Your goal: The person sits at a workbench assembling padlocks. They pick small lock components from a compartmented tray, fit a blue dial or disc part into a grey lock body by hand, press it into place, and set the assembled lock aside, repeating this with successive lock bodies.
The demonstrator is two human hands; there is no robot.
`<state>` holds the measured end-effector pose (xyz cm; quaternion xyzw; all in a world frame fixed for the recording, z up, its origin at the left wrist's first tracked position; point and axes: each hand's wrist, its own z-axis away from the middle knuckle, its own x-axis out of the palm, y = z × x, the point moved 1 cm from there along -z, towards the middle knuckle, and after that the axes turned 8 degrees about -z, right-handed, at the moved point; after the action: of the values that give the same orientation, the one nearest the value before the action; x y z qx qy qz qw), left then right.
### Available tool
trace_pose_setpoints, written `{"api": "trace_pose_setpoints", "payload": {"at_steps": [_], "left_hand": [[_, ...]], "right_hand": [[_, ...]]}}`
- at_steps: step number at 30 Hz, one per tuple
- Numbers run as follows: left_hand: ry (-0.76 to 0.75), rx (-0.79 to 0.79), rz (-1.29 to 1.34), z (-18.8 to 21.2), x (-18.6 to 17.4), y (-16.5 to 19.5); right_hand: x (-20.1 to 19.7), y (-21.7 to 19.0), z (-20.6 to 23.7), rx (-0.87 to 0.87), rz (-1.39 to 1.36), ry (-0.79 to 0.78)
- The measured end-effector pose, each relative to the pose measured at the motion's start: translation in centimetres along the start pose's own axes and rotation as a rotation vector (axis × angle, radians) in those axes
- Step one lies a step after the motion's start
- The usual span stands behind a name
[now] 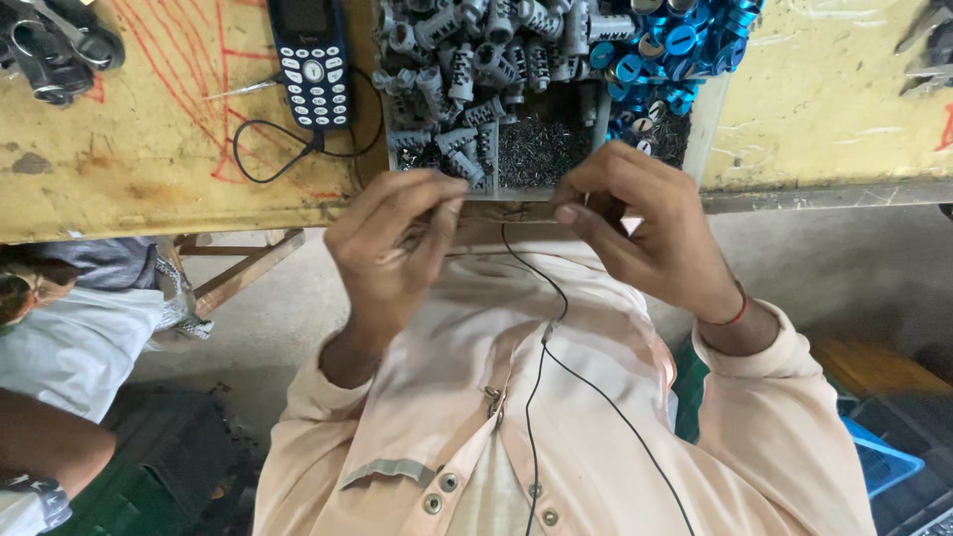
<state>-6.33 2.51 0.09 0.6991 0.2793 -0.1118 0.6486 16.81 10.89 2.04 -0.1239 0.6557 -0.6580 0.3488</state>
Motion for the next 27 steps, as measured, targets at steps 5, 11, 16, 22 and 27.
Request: {"api": "trace_pose_setpoints", "payload": {"at_steps": [5,11,16,22,27], "left_hand": [[-0.093,-0.072,0.388,1.2,3.5,2.0],[-0.112,0.064,0.267,0.9,3.9,2.7],[-0.152,0.09,0.204,0.7,3.7,3.0],[-0.18,0.079,0.189,0.7,3.5,3.2],[-0.217,0.165,0.146,0.6,3.2,3.2]], "right_hand": [[1.2,0.3,1.1,-0.129,-0.068,0.079],[0.8,0.4,1.7,-0.149,-0.06,0.06],[0.5,-0.2,1.3,-0.095,-0.072,0.027],[-0.4,-0.4,1.2,-0.104,-0.046,-0.055],[-0.4,-0.2,1.5,-0.112,0.02,-0.019]]}}
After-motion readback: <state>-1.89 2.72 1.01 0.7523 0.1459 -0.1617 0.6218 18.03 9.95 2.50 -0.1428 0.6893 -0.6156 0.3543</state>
